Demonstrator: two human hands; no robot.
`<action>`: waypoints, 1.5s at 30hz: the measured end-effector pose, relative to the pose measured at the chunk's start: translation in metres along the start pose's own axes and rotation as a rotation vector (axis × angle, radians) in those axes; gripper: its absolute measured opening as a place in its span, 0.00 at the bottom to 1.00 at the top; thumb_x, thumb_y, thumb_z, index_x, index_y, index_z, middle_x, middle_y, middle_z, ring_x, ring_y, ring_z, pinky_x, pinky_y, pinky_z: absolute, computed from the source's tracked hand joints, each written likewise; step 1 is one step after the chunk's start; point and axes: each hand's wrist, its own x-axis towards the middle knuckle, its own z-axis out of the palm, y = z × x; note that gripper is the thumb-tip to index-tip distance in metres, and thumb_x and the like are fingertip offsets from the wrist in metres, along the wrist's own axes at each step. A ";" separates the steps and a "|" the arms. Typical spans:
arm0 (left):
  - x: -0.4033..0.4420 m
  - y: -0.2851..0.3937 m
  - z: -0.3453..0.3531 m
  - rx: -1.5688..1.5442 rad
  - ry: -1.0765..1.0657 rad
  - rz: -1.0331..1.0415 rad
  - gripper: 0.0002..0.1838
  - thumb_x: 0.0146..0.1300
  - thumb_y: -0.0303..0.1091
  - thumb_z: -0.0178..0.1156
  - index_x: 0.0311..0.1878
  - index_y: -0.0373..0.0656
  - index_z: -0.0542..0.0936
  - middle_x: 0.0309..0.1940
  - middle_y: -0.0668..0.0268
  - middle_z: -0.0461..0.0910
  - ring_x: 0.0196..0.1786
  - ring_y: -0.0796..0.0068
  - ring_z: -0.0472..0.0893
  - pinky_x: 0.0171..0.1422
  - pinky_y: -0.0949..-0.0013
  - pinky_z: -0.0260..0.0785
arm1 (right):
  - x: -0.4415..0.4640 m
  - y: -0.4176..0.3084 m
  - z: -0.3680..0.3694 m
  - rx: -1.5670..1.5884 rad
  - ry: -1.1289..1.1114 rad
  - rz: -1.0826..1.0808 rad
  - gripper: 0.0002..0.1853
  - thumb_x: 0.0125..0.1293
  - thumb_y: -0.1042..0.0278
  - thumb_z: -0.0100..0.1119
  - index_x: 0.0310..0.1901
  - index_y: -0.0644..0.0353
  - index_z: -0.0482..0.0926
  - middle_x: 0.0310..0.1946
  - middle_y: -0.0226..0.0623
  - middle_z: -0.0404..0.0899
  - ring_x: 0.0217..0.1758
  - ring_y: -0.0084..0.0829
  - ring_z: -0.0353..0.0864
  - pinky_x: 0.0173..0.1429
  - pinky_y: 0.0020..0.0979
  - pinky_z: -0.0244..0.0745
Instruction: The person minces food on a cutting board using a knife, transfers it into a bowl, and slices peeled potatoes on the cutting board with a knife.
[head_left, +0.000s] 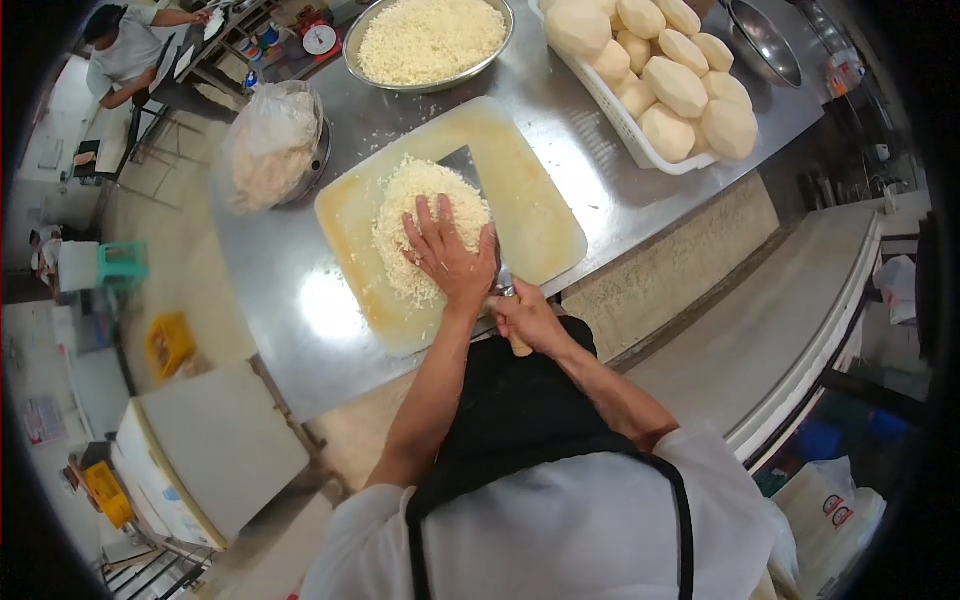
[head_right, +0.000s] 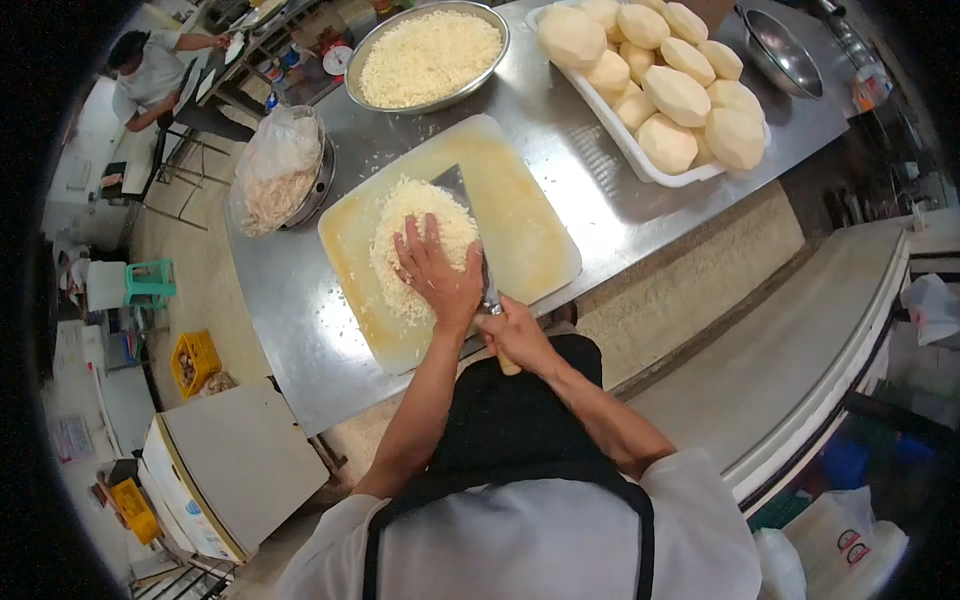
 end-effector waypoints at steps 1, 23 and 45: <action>0.002 0.003 0.001 -0.031 0.011 -0.009 0.45 0.60 0.49 0.73 0.78 0.44 0.69 0.81 0.50 0.59 0.82 0.38 0.53 0.81 0.30 0.40 | 0.001 0.001 -0.005 -0.050 -0.024 -0.028 0.13 0.74 0.66 0.59 0.53 0.64 0.76 0.27 0.29 0.75 0.25 0.22 0.76 0.31 0.28 0.73; 0.146 0.112 -0.048 -0.241 0.195 0.252 0.37 0.56 0.36 0.75 0.70 0.39 0.77 0.67 0.40 0.71 0.68 0.37 0.67 0.76 0.40 0.58 | -0.002 -0.159 -0.036 -0.079 -0.102 -0.203 0.14 0.78 0.62 0.58 0.54 0.64 0.75 0.28 0.31 0.76 0.24 0.22 0.77 0.31 0.28 0.74; 0.088 -0.148 0.007 -0.159 -0.233 0.002 0.29 0.87 0.50 0.36 0.79 0.44 0.71 0.77 0.54 0.71 0.81 0.52 0.65 0.85 0.53 0.53 | 0.016 -0.148 -0.188 -1.168 -0.089 -0.276 0.26 0.63 0.65 0.67 0.63 0.62 0.79 0.26 0.50 0.80 0.28 0.47 0.80 0.36 0.44 0.74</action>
